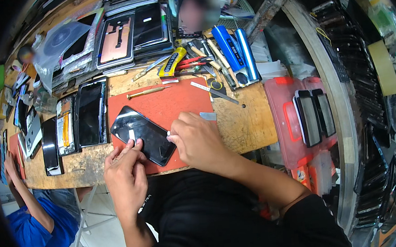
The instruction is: The person disassembles a smartphone, removes the battery, and handles internal components. They then reassemble the phone, attach the back cover, and wipe the exterior with a cloth.
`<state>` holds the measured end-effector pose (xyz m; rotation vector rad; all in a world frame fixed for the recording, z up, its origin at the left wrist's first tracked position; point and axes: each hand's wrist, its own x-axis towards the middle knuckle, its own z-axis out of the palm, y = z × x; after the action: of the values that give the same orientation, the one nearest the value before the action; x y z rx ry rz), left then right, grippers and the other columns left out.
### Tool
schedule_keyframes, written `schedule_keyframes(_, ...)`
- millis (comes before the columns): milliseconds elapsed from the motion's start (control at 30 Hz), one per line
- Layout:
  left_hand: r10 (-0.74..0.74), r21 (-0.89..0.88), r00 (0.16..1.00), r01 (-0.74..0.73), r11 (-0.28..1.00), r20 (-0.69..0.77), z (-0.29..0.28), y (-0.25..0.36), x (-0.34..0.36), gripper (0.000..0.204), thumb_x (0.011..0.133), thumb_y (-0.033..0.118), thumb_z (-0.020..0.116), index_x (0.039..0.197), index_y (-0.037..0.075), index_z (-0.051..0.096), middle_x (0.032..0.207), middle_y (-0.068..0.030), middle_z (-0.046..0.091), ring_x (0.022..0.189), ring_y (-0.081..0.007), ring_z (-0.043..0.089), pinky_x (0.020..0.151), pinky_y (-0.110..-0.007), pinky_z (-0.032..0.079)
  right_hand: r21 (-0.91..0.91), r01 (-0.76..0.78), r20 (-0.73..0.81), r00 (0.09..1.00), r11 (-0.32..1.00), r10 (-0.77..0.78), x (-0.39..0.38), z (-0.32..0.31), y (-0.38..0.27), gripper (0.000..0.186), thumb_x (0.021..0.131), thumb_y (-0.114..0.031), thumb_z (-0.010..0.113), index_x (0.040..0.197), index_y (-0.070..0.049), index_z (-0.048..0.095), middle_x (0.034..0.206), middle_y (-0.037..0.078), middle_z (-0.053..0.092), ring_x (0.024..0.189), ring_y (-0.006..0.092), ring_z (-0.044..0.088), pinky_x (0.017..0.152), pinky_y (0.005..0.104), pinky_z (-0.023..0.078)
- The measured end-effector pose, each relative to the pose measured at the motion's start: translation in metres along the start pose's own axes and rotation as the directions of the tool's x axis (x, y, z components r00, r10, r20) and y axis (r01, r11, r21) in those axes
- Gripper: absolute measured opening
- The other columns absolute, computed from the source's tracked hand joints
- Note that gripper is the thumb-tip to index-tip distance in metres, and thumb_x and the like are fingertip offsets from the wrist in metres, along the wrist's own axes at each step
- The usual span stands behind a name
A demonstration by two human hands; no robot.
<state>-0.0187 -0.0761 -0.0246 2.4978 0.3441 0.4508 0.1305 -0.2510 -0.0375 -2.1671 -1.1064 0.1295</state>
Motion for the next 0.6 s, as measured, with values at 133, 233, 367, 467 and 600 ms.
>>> schedule_keyframes(133, 0.012, 0.015, 0.999, -0.013, 1.0, 0.042, -0.007, -0.002, 0.008, 0.026, 0.086, -0.005, 0.062, 0.106, 0.002, 0.078, 0.099, -0.0096, 0.081, 0.12, -0.0305, 0.076, 0.113, -0.051, 0.046, -0.069, 0.039, -0.211, 0.976, 0.997, -0.053, -0.017, 0.013, -0.015, 0.011, 0.089, -0.004, 0.076, 0.088, -0.003, 0.065, 0.085, 0.013, 0.056, 0.079, 0.0338, 0.06, 0.069, 0.0451, 0.048)
schedule_keyframes(233, 0.032, 0.011, 0.998, -0.033, 0.999, 0.049, -0.009, -0.002, 0.01, 0.028, 0.086, -0.005, 0.063, 0.108, 0.002, 0.078, 0.097, -0.0094, 0.08, 0.119, -0.0307, 0.076, 0.113, -0.052, 0.046, -0.16, 0.039, -0.241, 0.967, 0.986, -0.077, -0.028, 0.021, -0.026, 0.014, 0.087, -0.006, 0.078, 0.087, -0.005, 0.064, 0.086, 0.01, 0.053, 0.081, 0.0308, 0.059, 0.069, 0.0432, 0.05)
schedule_keyframes(367, 0.059, 0.043, 0.998, -0.06, 0.997, 0.016, -0.005, 0.001, 0.008, 0.025, 0.084, -0.005, 0.064, 0.104, 0.003, 0.076, 0.1, -0.0106, 0.081, 0.118, -0.0312, 0.076, 0.114, -0.052, 0.046, -0.144, 0.118, -0.184, 0.972, 0.982, -0.144, -0.02, 0.02, -0.019, 0.013, 0.086, -0.006, 0.076, 0.086, -0.006, 0.063, 0.086, 0.009, 0.053, 0.084, 0.0303, 0.059, 0.071, 0.0429, 0.048)
schedule_keyframes(467, 0.063, 0.051, 0.998, -0.064, 0.997, 0.019, -0.002, 0.002, 0.005, 0.018, 0.083, -0.004, 0.065, 0.097, 0.002, 0.073, 0.105, -0.0127, 0.082, 0.119, -0.032, 0.076, 0.115, -0.052, 0.046, -0.171, 0.223, -0.086, 0.967, 0.96, -0.24, 0.009, 0.023, -0.008, 0.008, 0.085, -0.008, 0.073, 0.084, -0.006, 0.066, 0.09, 0.009, 0.057, 0.091, 0.0305, 0.06, 0.078, 0.044, 0.047)
schedule_keyframes(600, 0.057, 0.078, 0.998, -0.058, 0.995, 0.022, -0.002, 0.002, 0.002, 0.02, 0.083, -0.003, 0.064, 0.1, 0.002, 0.074, 0.109, -0.0139, 0.082, 0.122, -0.0309, 0.075, 0.115, -0.052, 0.046, -0.147, 0.383, -0.095, 0.912, 0.912, -0.398, 0.082, 0.052, -0.005, 0.009, 0.084, -0.008, 0.075, 0.084, -0.004, 0.067, 0.092, 0.011, 0.06, 0.092, 0.032, 0.063, 0.08, 0.0461, 0.05)
